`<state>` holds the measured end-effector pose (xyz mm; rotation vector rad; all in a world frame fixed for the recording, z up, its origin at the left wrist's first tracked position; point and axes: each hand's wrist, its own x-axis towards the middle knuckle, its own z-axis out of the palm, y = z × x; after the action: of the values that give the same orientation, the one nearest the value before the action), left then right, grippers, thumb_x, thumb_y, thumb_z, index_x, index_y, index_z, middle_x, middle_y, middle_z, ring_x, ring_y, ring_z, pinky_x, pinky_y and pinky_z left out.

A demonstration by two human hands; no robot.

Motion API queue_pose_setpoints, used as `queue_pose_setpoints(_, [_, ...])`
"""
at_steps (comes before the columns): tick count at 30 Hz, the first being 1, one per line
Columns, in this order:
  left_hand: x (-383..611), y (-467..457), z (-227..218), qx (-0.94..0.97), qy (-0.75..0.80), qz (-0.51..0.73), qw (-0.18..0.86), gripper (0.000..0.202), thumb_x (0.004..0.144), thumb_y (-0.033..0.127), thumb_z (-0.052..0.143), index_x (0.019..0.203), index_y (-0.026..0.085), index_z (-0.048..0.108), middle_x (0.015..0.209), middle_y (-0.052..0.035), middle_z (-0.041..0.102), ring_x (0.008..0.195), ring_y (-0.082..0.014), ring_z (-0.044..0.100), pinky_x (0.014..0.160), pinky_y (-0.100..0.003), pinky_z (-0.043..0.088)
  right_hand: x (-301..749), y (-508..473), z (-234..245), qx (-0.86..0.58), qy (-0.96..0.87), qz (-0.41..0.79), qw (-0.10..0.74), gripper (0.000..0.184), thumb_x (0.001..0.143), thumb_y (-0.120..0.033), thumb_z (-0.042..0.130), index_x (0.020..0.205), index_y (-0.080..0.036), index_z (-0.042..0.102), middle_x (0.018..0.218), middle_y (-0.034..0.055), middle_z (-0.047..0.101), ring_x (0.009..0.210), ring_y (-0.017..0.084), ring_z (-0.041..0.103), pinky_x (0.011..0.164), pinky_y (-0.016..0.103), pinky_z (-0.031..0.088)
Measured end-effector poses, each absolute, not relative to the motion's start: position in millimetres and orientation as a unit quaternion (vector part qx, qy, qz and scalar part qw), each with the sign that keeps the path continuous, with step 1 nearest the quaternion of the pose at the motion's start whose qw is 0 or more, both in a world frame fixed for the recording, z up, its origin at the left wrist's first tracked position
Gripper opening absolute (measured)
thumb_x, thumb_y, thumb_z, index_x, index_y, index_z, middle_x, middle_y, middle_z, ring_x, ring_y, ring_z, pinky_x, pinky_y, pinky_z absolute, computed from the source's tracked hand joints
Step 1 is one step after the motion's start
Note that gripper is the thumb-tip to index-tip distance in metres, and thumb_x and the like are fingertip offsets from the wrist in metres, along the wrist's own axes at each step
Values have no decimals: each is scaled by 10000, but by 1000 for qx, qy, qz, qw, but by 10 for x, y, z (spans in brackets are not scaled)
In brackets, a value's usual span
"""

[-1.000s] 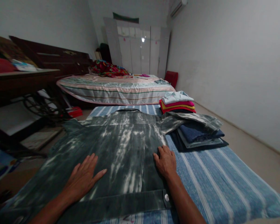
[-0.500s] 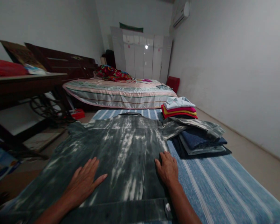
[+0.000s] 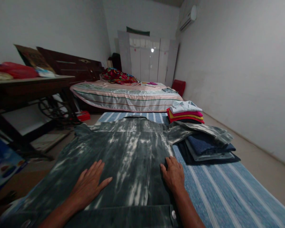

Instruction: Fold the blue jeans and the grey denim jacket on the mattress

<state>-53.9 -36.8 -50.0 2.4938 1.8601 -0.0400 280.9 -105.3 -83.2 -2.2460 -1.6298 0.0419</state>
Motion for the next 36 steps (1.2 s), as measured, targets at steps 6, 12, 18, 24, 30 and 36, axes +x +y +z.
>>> queue_pose_setpoints(6, [-535, -378, -488, 800, 600, 0, 25, 788, 832, 610, 347, 1413, 79, 386, 1508, -161, 281, 1413, -299, 199, 1120, -509, 188, 2812, -1058, -844, -798, -576, 7, 176, 468, 902, -462, 395, 1243, -199, 581, 1327, 101, 541, 1260, 248, 454, 1035, 386, 333])
queue_pose_setpoints(12, [-538, -423, -490, 803, 594, 10, 35, 786, 851, 614, 320, 1422, 76, 367, 1516, -166, 251, 1419, -295, 180, 1119, -509, 175, 2834, -1074, -883, -795, -586, -6, 160, 504, 904, -472, 361, 1240, -170, 584, 1330, 110, 534, 1247, 243, 468, 1023, 363, 353])
queue_pose_setpoints(18, [-530, -467, -500, 804, 593, 10, 43, 821, 857, 645, 295, 1432, 62, 339, 1524, -179, 223, 1425, -294, 150, 1127, -495, 143, 2862, -1097, -901, -788, -596, -1, 155, 514, 905, -481, 349, 1234, -161, 581, 1301, 99, 552, 1195, 234, 508, 1003, 339, 368])
queue_pose_setpoints(24, [-523, -498, -508, 810, 583, 22, 57, 826, 863, 666, 268, 1439, 77, 326, 1527, -191, 215, 1427, -302, 141, 1120, -500, 129, 2885, -1131, -939, -788, -596, -4, 154, 541, 908, -490, 334, 1237, -133, 571, 1326, 120, 530, 1205, 254, 493, 1004, 364, 364])
queue_pose_setpoints(30, [-506, -526, -504, 803, 592, 8, 75, 848, 865, 666, 279, 1454, 56, 273, 1542, -183, 161, 1435, -291, 90, 1129, -493, 113, 2929, -1148, -996, -783, -604, -11, 147, 532, 901, -500, 338, 1231, -153, 568, 1306, 117, 546, 1193, 254, 505, 982, 366, 378])
queue_pose_setpoints(36, [-475, -584, -502, 799, 593, 10, 95, 851, 860, 680, 277, 1464, 81, 244, 1555, -154, 138, 1441, -260, 62, 1143, -458, 84, 2979, -1192, -983, -782, -610, -5, 129, 617, 902, -546, 258, 1233, -123, 562, 1304, 129, 545, 1162, 276, 526, 951, 384, 406])
